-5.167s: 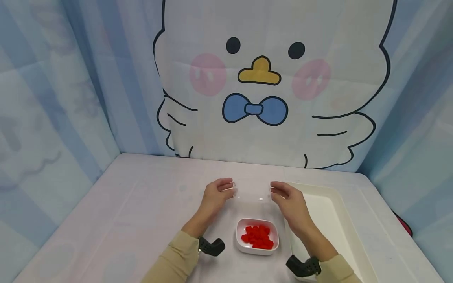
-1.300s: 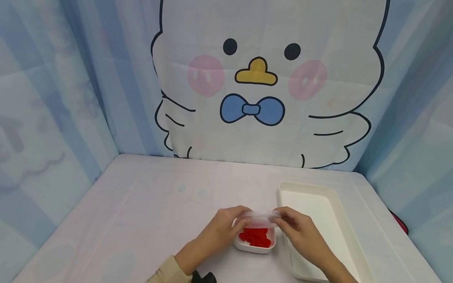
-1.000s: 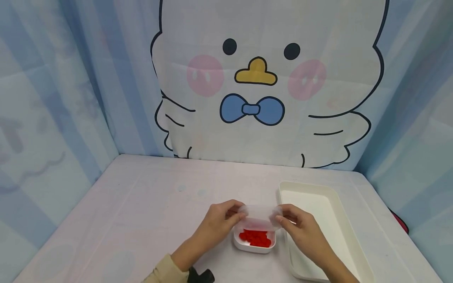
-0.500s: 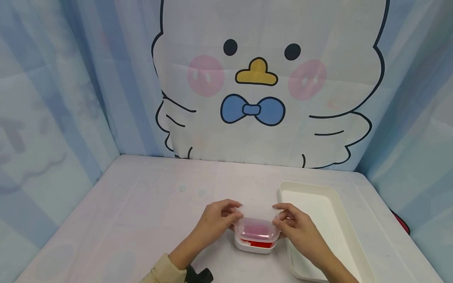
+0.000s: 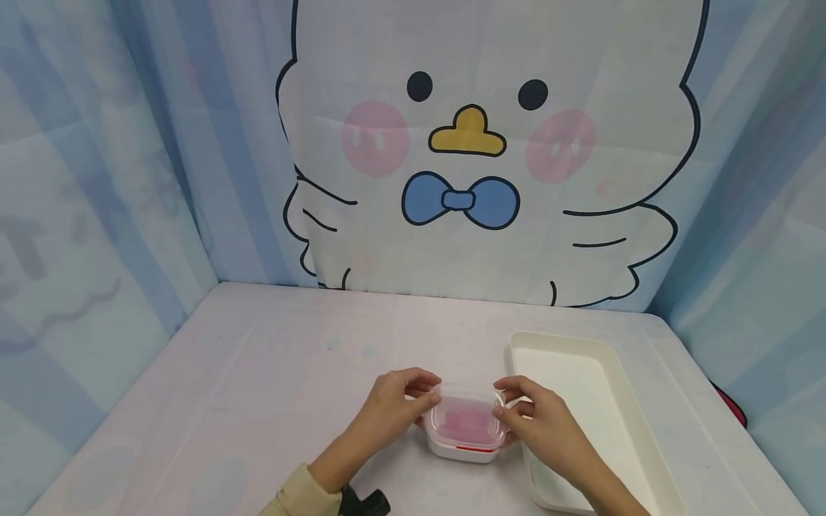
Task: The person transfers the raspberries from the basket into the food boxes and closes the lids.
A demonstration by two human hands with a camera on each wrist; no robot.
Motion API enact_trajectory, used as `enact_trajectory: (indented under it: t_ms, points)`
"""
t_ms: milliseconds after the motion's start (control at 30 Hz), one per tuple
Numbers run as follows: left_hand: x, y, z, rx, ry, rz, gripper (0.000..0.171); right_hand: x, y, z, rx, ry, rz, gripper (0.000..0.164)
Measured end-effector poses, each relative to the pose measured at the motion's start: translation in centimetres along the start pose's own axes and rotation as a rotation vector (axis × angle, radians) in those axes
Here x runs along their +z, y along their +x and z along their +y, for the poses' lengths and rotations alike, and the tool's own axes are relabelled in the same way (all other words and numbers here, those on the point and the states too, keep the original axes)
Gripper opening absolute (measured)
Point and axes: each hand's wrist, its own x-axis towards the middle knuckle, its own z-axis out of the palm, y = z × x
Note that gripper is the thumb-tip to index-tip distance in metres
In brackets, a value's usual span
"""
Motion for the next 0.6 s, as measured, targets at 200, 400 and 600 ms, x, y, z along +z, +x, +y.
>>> enact_trajectory:
  t_ms: [200,400,600]
  points:
    - [0.01,0.02,-0.09,0.038,0.055,-0.009,0.023,0.24,0.08,-0.08,-0.035,-0.111,-0.008,0.034]
    - [0.25,0.05,-0.35,0.061,0.088,-0.031,0.022,0.42,0.26,-0.13,-0.048,-0.192,-0.001,0.031]
    - [0.50,0.08,-0.56,0.068,0.129,-0.034,0.020,0.65,0.29,-0.28,-0.024,-0.237,0.020,0.026]
